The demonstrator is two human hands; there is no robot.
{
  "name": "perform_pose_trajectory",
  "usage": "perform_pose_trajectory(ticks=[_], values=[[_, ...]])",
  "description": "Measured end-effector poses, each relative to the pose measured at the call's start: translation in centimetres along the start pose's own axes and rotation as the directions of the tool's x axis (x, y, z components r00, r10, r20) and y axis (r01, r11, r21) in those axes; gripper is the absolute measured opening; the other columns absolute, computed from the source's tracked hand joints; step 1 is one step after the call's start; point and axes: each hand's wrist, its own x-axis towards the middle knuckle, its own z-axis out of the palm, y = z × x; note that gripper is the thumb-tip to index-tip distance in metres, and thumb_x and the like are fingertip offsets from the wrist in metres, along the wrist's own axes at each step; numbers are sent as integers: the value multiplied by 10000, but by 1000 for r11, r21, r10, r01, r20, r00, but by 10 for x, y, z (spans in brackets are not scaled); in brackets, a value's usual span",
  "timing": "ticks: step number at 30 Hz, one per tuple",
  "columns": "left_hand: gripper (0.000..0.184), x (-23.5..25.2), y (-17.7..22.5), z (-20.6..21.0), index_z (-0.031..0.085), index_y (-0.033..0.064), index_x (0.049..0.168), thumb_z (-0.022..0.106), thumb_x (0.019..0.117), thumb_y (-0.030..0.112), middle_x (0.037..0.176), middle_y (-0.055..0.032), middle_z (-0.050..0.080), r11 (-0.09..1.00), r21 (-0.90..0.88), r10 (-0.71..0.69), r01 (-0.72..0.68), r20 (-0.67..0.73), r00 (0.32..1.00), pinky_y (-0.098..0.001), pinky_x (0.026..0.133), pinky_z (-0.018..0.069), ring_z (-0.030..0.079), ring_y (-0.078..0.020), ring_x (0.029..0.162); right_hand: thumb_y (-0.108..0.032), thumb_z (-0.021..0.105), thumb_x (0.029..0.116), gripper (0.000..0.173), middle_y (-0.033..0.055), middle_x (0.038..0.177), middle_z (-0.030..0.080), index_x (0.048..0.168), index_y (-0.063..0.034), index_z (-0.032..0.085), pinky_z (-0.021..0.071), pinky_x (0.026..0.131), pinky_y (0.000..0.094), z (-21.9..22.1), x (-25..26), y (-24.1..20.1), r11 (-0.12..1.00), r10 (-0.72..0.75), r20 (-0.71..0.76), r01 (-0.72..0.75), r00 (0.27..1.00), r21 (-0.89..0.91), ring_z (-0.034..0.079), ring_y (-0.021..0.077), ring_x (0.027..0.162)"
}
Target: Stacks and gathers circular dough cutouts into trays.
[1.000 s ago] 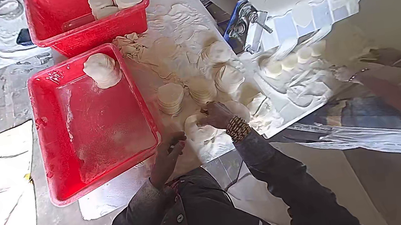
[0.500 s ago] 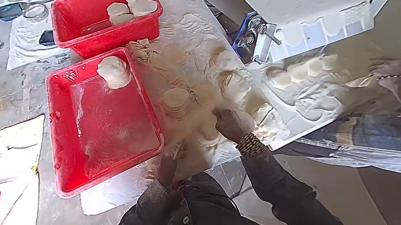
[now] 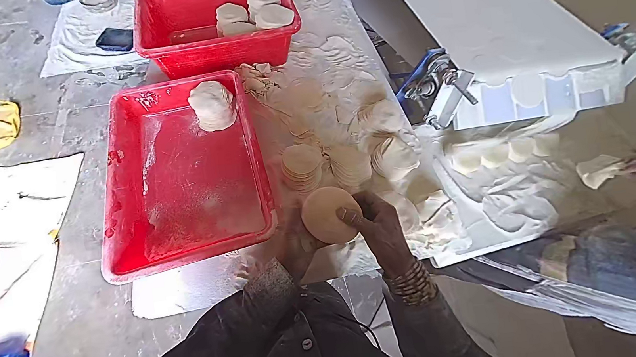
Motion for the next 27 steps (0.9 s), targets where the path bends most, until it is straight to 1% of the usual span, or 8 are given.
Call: perform_pose_trajectory(ticks=[6, 10, 12, 14, 17, 21, 23, 27], values=[[571, -8, 25, -3, 460, -15, 1404, 707, 908, 122, 1197, -121, 637, 885, 450, 85, -120, 98, 992, -313, 901, 577, 665, -149, 1035, -324, 773, 805, 417, 8, 922, 716, 1069, -29, 640, 602, 730, 251, -14, -10, 2, 997, -65, 90, 68, 994, -29, 703, 72, 833], [402, -5, 65, 6, 664, 1, 1211, 734, 884, 223, 1103, -140, 704, 269, 810, 82, -521, 520, 850, -385, 920, 529, 667, -178, 1019, -746, 479, 925, 917, 188, 1433, 556, 1393, 40, 540, 446, 1111, 393, -25, 12, 0, 929, -273, 189, 309, 943, -202, 512, 230, 1354], [375, -7, 80, 21, 659, 15, 1197, 730, 902, 237, 1057, -177, 708, 27, 795, -51, -606, 606, 793, -503, 869, 524, 682, -290, 987, -821, 314, 931, 983, 195, 1403, 603, 1324, 21, 632, 355, 1190, 462, -16, 21, 1, 875, -377, 308, 445, 873, -189, 485, 277, 1403], [390, -10, 86, 31, 641, 28, 1242, 714, 919, 235, 1072, -185, 706, -25, 780, -81, -626, 622, 779, -530, 871, 527, 685, -324, 994, -801, 316, 943, 951, 103, 1260, 694, 1242, 28, 674, 382, 1182, 391, -3, 22, 6, 859, -437, 354, 500, 827, -108, 587, 127, 1276], [446, -13, 106, 35, 630, -37, 1238, 751, 916, 247, 1134, -242, 673, -12, 826, -26, -563, 563, 826, -565, 959, 480, 643, -380, 1083, -757, 524, 893, 874, -53, 1127, 700, 1205, 51, 640, 520, 952, 187, 17, 22, 6, 874, -465, 290, 486, 837, 1, 617, -64, 1061], [522, 0, 127, 32, 578, -41, 1327, 766, 910, 210, 1245, -259, 639, 49, 884, 55, -464, 462, 885, -544, 1024, 460, 606, -372, 1193, -497, 647, 937, 696, 39, 1140, 679, 1241, 123, 566, 538, 952, 190, 37, 23, -12, 897, -414, 203, 436, 887, -74, 640, -30, 1059], [417, 3, 129, 24, 593, -50, 1253, 725, 934, 183, 1174, -210, 654, 311, 821, 118, -480, 467, 876, -425, 950, 518, 640, -252, 1077, -424, 568, 997, 517, -8, 1015, 676, 1123, 73, 633, 547, 892, 189, 39, 25, -29, 872, -460, 157, 478, 874, -107, 642, -42, 967], [453, -9, 116, -6, 513, 26, 1309, 223, 1117, 317, 964, -38, 645, 810, 503, 180, -303, 277, 944, -273, 741, 557, 638, -78, 801, -513, 570, 1006, 331, -166, 944, 735, 1073, -218, 706, 599, 812, 194, 30, 26, -58, 874, -478, 240, 432, 845, 221, 698, -27, 883]])
